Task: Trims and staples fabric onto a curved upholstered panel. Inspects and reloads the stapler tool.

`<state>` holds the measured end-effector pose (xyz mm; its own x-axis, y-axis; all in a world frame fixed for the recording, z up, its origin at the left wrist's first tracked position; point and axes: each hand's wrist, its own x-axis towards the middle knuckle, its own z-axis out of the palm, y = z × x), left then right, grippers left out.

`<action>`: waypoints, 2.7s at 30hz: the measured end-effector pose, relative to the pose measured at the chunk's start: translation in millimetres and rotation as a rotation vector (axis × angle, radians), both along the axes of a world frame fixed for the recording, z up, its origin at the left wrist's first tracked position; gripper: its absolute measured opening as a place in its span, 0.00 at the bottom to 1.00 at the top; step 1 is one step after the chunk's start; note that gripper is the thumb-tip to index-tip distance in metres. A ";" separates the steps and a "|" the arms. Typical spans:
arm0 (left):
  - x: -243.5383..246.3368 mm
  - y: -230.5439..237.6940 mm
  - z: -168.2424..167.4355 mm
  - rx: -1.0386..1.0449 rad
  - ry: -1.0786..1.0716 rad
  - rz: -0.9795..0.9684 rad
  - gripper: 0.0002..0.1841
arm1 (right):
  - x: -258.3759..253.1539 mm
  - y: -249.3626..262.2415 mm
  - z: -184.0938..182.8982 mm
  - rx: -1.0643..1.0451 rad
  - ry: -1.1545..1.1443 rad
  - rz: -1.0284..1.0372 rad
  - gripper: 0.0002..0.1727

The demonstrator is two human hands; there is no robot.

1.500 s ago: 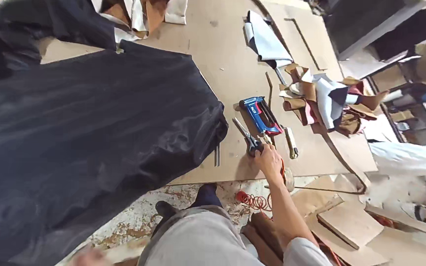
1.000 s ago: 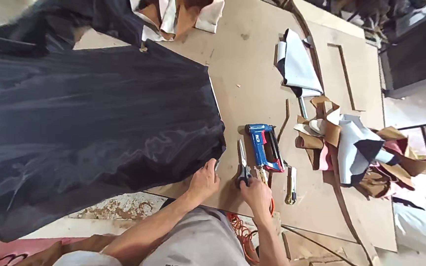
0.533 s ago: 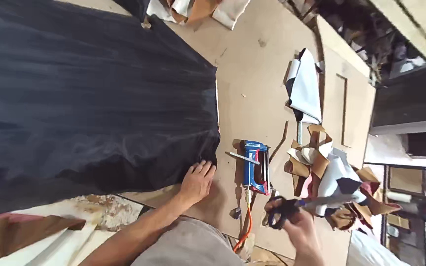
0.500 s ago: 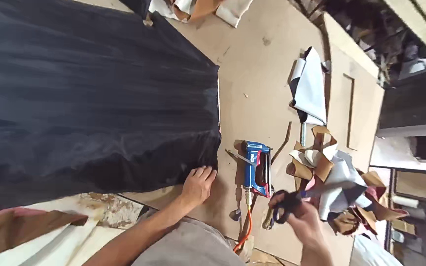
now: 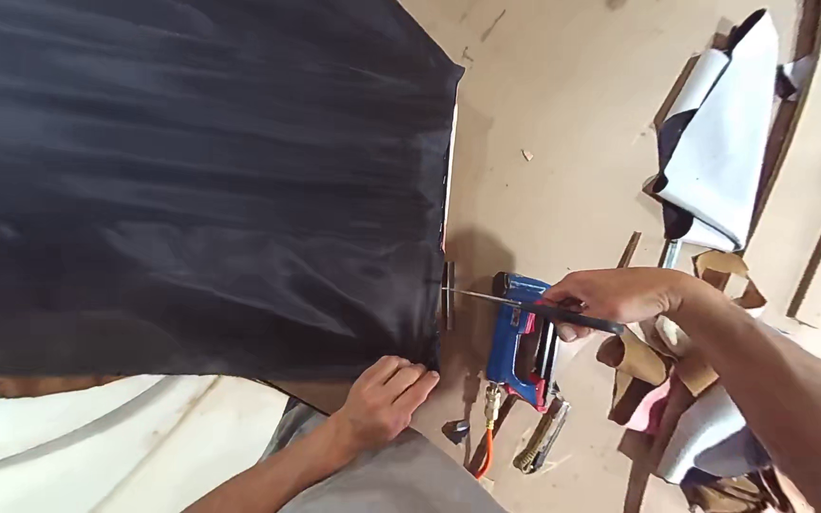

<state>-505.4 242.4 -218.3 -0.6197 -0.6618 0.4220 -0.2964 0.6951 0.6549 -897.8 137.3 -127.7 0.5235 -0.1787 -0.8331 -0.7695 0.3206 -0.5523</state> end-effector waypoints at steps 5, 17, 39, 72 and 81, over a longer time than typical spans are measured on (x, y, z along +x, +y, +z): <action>-4.2 0.8 -5.3 0.043 0.054 0.002 0.10 | 22.4 -33.6 -16.7 0.015 -0.067 0.053 0.25; -6.1 7.9 -17.4 0.181 0.166 -0.090 0.10 | 58.8 -56.6 -24.8 -0.012 0.003 -0.002 0.25; 34.7 26.7 2.1 0.343 0.320 -0.349 0.11 | 279.0 -119.7 11.5 -0.174 0.071 0.298 0.22; 340.9 -99.4 8.5 0.842 1.050 1.200 0.15 | 539.7 -117.7 -11.9 -0.237 -0.011 0.246 0.30; 337.9 -83.1 4.7 0.771 0.861 1.202 0.16 | 574.3 -126.3 -10.8 -0.202 -0.051 0.205 0.27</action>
